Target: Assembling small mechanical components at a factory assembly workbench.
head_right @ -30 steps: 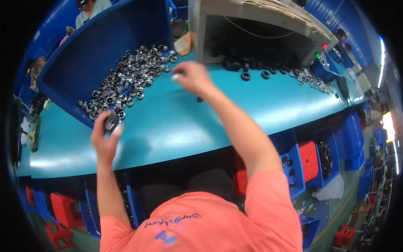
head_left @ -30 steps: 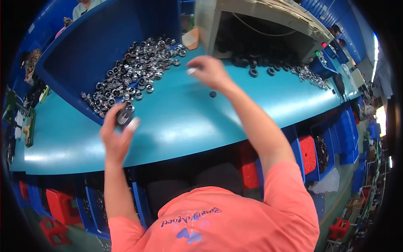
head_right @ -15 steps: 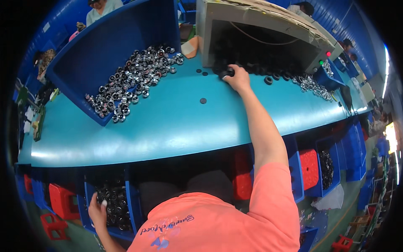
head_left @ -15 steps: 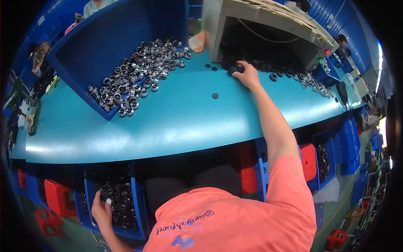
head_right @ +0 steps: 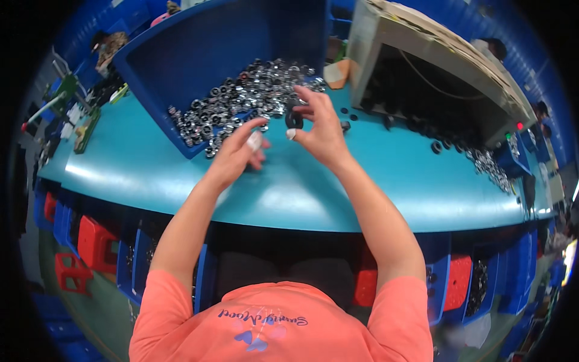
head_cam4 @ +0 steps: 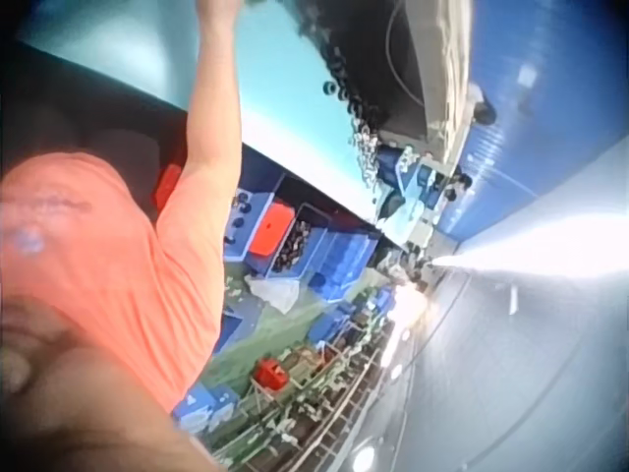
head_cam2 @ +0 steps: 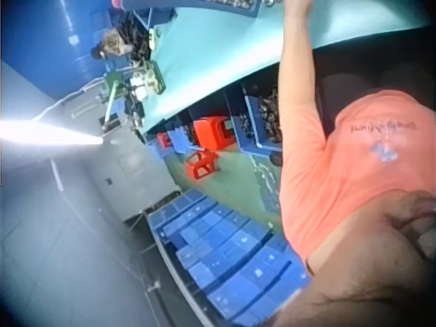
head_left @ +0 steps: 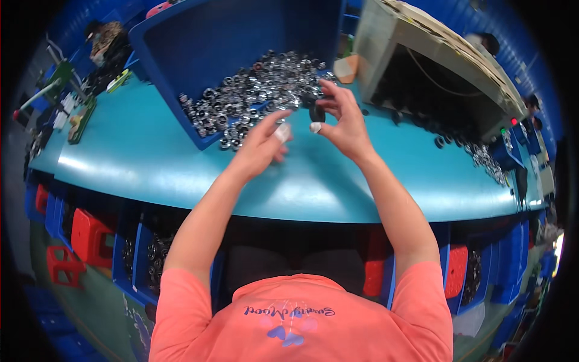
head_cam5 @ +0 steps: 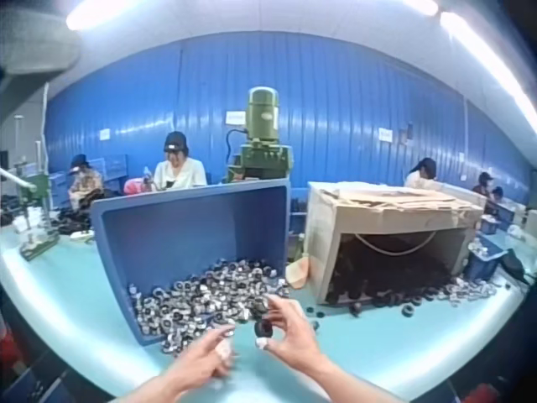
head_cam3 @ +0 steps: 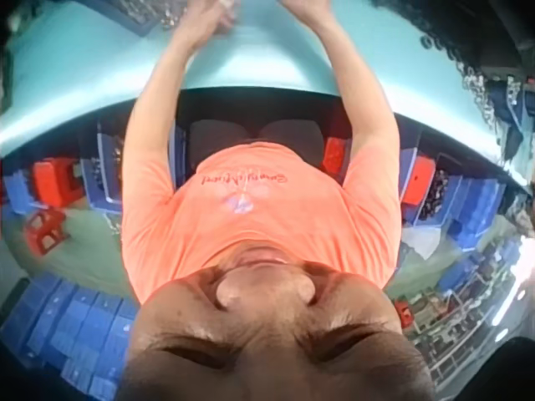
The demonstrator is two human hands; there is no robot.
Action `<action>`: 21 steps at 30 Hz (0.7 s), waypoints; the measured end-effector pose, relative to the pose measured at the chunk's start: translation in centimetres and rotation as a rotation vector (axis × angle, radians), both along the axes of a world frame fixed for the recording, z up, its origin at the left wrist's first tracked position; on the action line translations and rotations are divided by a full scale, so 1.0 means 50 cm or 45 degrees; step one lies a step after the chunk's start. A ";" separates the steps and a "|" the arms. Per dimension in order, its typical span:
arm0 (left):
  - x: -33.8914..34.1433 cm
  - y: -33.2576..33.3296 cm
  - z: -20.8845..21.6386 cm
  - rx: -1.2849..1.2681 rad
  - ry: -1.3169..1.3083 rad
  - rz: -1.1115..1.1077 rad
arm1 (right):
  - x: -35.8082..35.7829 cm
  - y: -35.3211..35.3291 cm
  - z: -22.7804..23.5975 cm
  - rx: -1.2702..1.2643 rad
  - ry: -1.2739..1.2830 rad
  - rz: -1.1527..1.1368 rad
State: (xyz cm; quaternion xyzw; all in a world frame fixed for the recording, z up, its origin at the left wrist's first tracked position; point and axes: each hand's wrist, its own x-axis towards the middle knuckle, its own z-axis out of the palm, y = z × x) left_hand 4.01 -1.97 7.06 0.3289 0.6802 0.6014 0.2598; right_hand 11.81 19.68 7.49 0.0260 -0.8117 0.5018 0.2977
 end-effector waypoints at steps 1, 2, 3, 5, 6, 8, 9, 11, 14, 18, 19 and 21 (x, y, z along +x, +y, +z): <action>-0.019 0.028 -0.012 0.091 -0.274 -0.030 | -0.013 -0.027 0.000 -0.020 0.010 0.049; -0.036 0.051 -0.029 0.197 -0.501 -0.089 | -0.022 -0.045 -0.002 -0.036 0.014 0.077; -0.046 0.068 -0.047 0.367 -0.569 -0.137 | -0.032 -0.061 -0.010 -0.078 0.007 0.131; -0.064 0.079 -0.072 0.607 -0.676 -0.166 | -0.060 -0.075 -0.029 -0.018 0.001 0.182; -0.072 0.075 -0.081 0.676 -0.718 -0.146 | -0.068 -0.074 -0.037 0.013 -0.006 0.203; -0.089 0.054 -0.108 0.714 -0.894 -0.065 | -0.089 -0.045 -0.059 -0.112 -0.026 0.176; -0.103 0.048 -0.111 0.764 -0.892 -0.117 | -0.108 -0.018 -0.068 -0.155 -0.107 0.081; -0.113 0.047 -0.101 0.823 -0.984 -0.137 | -0.122 0.020 -0.068 -0.141 -0.251 -0.175; -0.115 0.053 -0.106 0.891 -1.056 -0.295 | -0.155 0.035 -0.114 0.554 -0.191 -0.329; -0.107 0.045 -0.098 0.852 -1.053 -0.350 | -0.163 0.002 -0.134 0.850 -0.183 -0.378; -0.103 0.045 -0.095 0.843 -1.078 -0.311 | -0.166 0.004 -0.144 0.865 -0.139 -0.391; -0.103 0.044 -0.094 0.846 -1.062 -0.356 | -0.164 0.014 -0.152 0.823 -0.130 -0.380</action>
